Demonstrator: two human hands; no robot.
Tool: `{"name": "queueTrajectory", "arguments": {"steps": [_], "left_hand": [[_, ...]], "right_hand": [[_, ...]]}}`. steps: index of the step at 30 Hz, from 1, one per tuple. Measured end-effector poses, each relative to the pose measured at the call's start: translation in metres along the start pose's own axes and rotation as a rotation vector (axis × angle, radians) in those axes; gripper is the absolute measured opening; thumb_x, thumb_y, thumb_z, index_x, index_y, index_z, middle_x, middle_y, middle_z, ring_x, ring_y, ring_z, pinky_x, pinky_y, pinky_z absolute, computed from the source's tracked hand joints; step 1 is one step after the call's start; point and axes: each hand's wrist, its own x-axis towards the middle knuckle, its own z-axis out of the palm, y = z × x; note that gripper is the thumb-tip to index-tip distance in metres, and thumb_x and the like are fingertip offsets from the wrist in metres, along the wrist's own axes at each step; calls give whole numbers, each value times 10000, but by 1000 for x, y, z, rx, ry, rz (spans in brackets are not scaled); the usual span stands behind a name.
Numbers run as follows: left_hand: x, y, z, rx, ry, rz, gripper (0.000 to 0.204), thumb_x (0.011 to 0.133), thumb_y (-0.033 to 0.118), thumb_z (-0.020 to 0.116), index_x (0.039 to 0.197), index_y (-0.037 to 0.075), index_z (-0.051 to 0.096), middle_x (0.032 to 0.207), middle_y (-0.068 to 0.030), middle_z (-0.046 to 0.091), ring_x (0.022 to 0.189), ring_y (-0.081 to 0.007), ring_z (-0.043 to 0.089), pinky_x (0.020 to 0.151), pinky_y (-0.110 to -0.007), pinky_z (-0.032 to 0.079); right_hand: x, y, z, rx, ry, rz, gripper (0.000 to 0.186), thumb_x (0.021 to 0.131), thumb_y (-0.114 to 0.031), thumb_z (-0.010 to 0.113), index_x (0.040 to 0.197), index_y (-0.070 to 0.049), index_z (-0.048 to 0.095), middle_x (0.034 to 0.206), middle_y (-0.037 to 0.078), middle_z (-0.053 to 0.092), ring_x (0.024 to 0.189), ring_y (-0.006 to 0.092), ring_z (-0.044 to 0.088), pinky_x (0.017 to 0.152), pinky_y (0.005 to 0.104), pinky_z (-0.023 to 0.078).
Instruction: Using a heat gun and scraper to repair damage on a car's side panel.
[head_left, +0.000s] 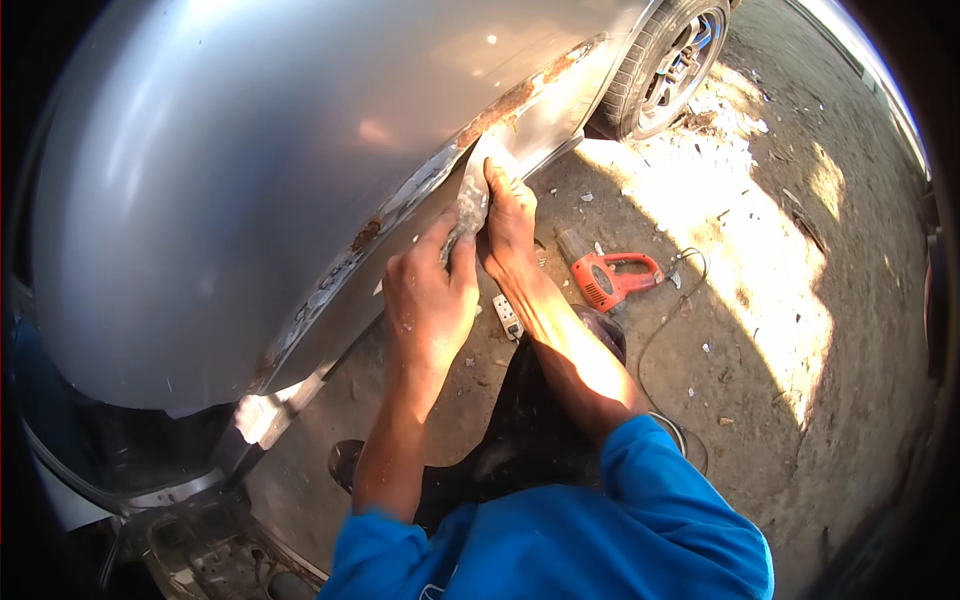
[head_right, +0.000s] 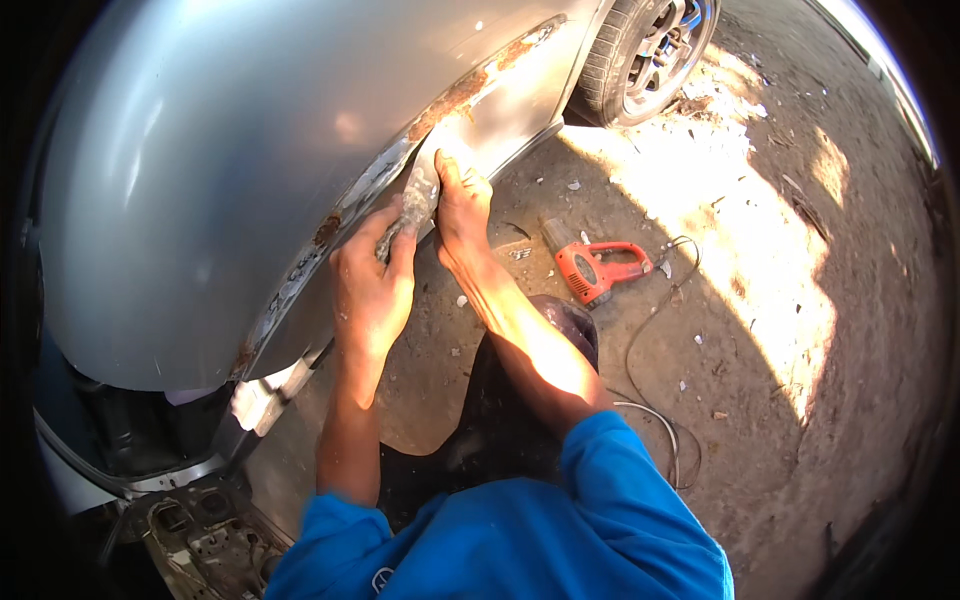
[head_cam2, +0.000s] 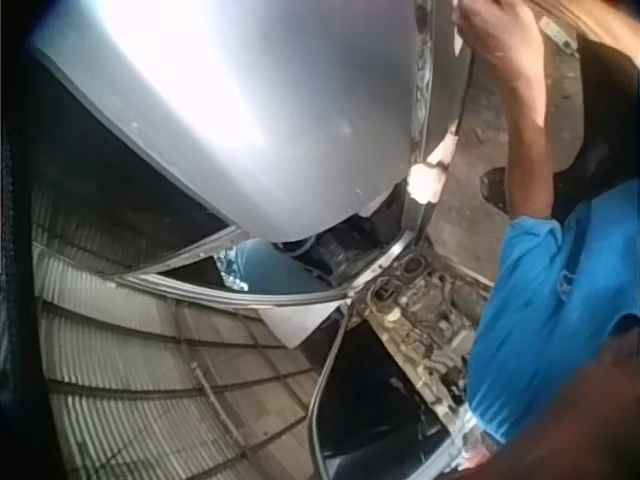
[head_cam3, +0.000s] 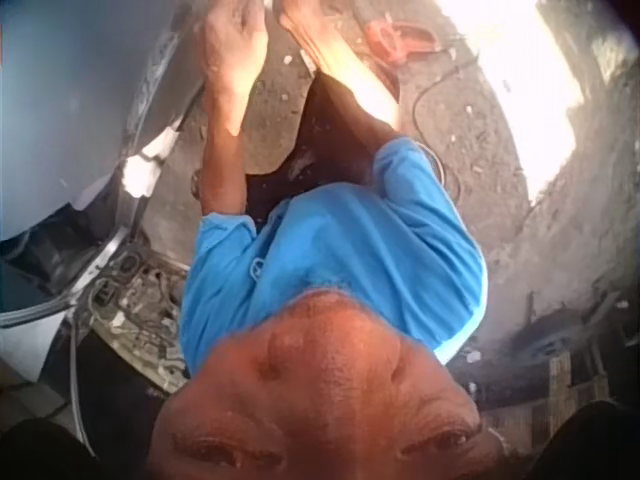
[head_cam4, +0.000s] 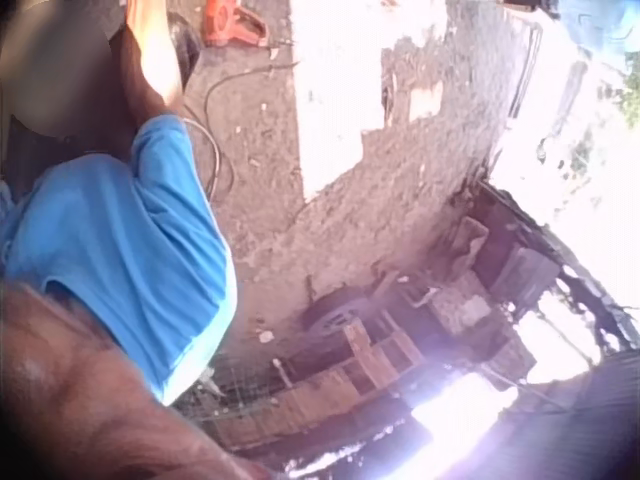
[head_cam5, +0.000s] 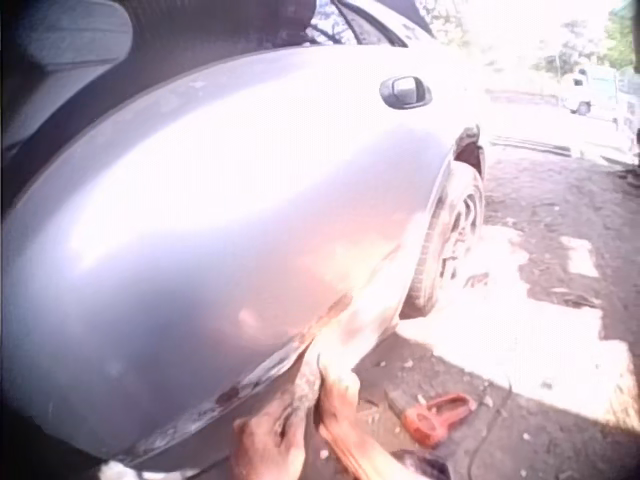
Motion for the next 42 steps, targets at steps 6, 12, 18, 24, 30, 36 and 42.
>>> {"name": "queueTrajectory", "arguments": {"steps": [6,12,18,24,30,36,42], "left_hand": [[1,0,2,44,56,103,340,891,159,570,1156,-45,628,997,-285,649,937,-401,658,815,-433,520],[11,-4,4,-36,-11,-5,337,889,164,609,1162,-31,639,1160,-221,649,1112,-315,629,956,-364,473],[45,19,42,-17,10,189,326,890,183,576,1118,-40,645,1102,-238,651,1056,-381,622,917,-415,486],[77,55,57,99,-29,178,327,853,209,597,1050,-42,670,1013,-251,666,990,-417,624,872,-444,498],[65,48,46,-20,-2,163,343,855,195,579,1078,-52,664,1037,-272,654,1000,-399,638,866,-433,504],[69,48,43,66,-34,171,346,875,200,563,1087,-56,659,973,-255,678,957,-377,666,819,-411,520],[94,69,77,107,-76,69,373,872,268,553,1108,4,670,1072,-242,657,1045,-410,614,940,-444,467]], "right_hand": [[-4,-4,6,12,-17,-12,175,958,-178,589,1047,-35,637,903,17,643,758,115,592,670,272,507],[1,-8,18,5,143,-130,146,954,-141,596,1038,-25,623,922,29,640,836,121,599,745,279,489],[34,-56,19,-111,230,-142,146,933,-120,585,913,19,626,817,73,639,696,172,611,618,306,507],[69,-95,15,-82,212,-70,166,917,-118,599,882,44,615,779,104,637,624,208,617,515,347,501],[54,-81,17,-28,226,-64,125,890,-62,604,936,54,614,797,97,645,636,194,613,555,320,495],[55,-85,20,-10,242,26,105,899,-70,584,891,20,636,802,75,647,639,183,615,549,328,498],[86,-111,10,-30,227,-137,125,907,-70,604,934,48,636,823,90,661,649,178,635,563,302,508]]}}
